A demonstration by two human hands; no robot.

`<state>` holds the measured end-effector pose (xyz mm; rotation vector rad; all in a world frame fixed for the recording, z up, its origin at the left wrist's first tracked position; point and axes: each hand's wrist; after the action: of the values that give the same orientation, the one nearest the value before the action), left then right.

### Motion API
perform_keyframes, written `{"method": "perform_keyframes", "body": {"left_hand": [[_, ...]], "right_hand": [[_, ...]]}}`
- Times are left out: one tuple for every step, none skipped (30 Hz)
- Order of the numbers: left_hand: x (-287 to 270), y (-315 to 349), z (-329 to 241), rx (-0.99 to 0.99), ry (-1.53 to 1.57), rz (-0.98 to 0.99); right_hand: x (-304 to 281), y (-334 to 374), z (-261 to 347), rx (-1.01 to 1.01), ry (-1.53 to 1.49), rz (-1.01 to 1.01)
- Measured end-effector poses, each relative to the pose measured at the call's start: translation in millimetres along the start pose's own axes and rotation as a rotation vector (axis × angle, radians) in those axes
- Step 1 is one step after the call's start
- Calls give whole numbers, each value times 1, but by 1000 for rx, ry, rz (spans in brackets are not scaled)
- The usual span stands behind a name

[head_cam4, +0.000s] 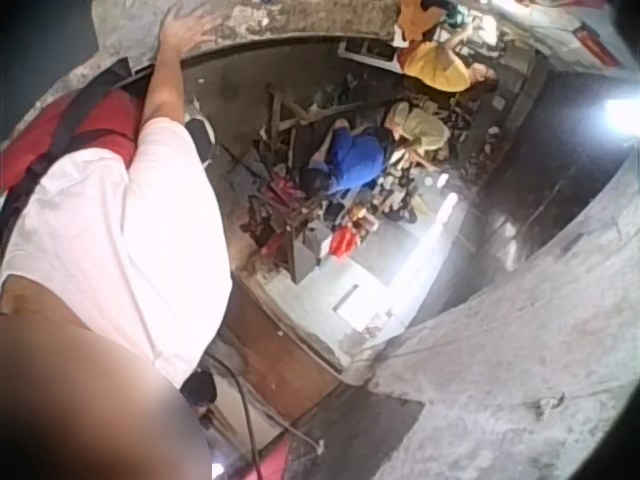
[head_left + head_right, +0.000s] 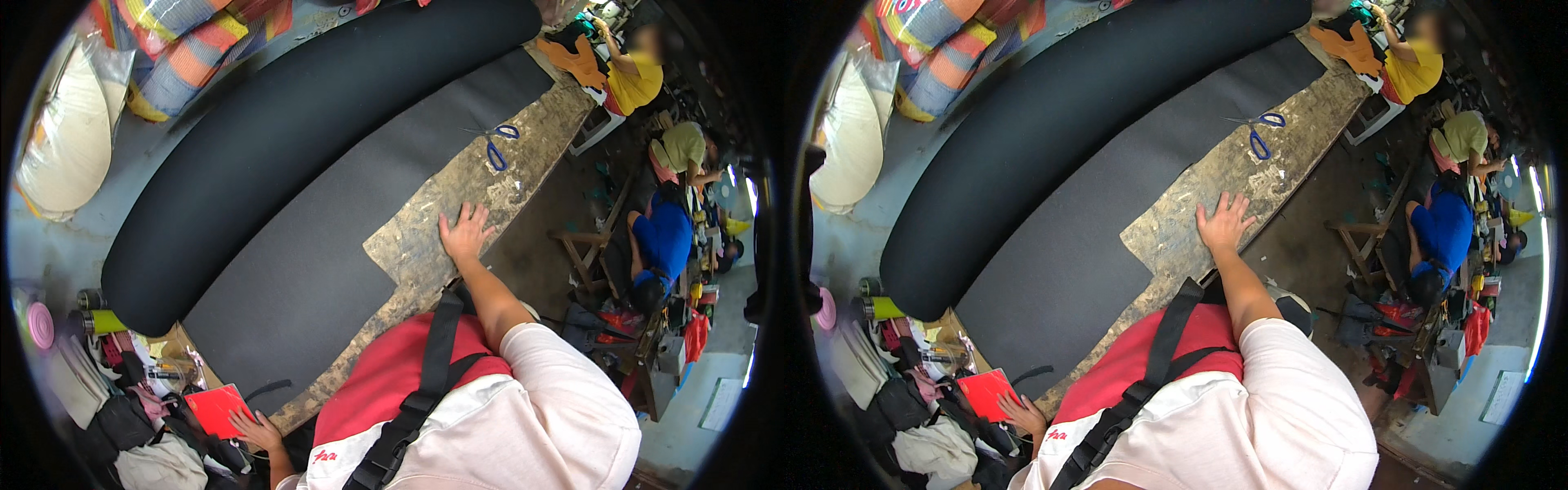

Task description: The person marks a rolled piece of dark fabric with a white marker, writes in a notebook, and then cuts the fabric with scissors. They also sort through piles of fabric pieces and place some on the table.

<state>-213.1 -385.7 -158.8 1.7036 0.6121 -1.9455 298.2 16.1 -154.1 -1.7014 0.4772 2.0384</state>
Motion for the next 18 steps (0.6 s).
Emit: {"method": "perform_keyframes", "body": {"left_hand": [[1,1,1,-12,21,-6],[1,1,1,-22,-2,11],[2,2,2,1,13,-12],[3,2,2,-2,19,-9],[3,3,2,4,15,-22],[3,3,2,-9,27,-12],[3,3,2,-11,27,-14],[3,3,2,-9,24,-13],[3,3,2,-9,31,-13],[3,3,2,-7,36,-11],[3,3,2,-7,34,-24],[4,3,3,-11,18,-3],[4,3,4,-17,-6,3],[5,2,5,-5,-37,-15],[6,2,6,-21,-68,-1],[7,2,6,-18,-108,-8],[7,3,6,-14,-157,-18],[8,4,3,-68,-169,-87]], "right_hand": [[0,0,0,-12,11,-17],[0,1,0,-3,11,13],[-1,1,0,0,10,20],[-1,0,1,-5,11,4],[-2,0,1,4,9,24],[-2,-1,1,5,8,25],[-3,-1,2,8,7,41],[-4,-1,2,12,-1,57],[-5,-1,3,12,7,53],[-5,-1,3,10,10,60],[-6,-1,3,16,33,66],[-6,0,3,10,14,67],[-5,0,3,13,14,66],[-5,-1,3,7,5,44],[-4,-2,2,12,10,60],[-3,-2,1,10,6,57],[-2,-3,0,4,8,65],[-1,-4,-1,-2,2,54]]}}
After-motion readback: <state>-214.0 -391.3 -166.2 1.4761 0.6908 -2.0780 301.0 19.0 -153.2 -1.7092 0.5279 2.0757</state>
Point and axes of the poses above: each hand's wrist, its own y-axis away from the middle knuckle, its own x-axis out of the palm, z = x × y, and after that the axes turned 5 degrees about x, right-handed
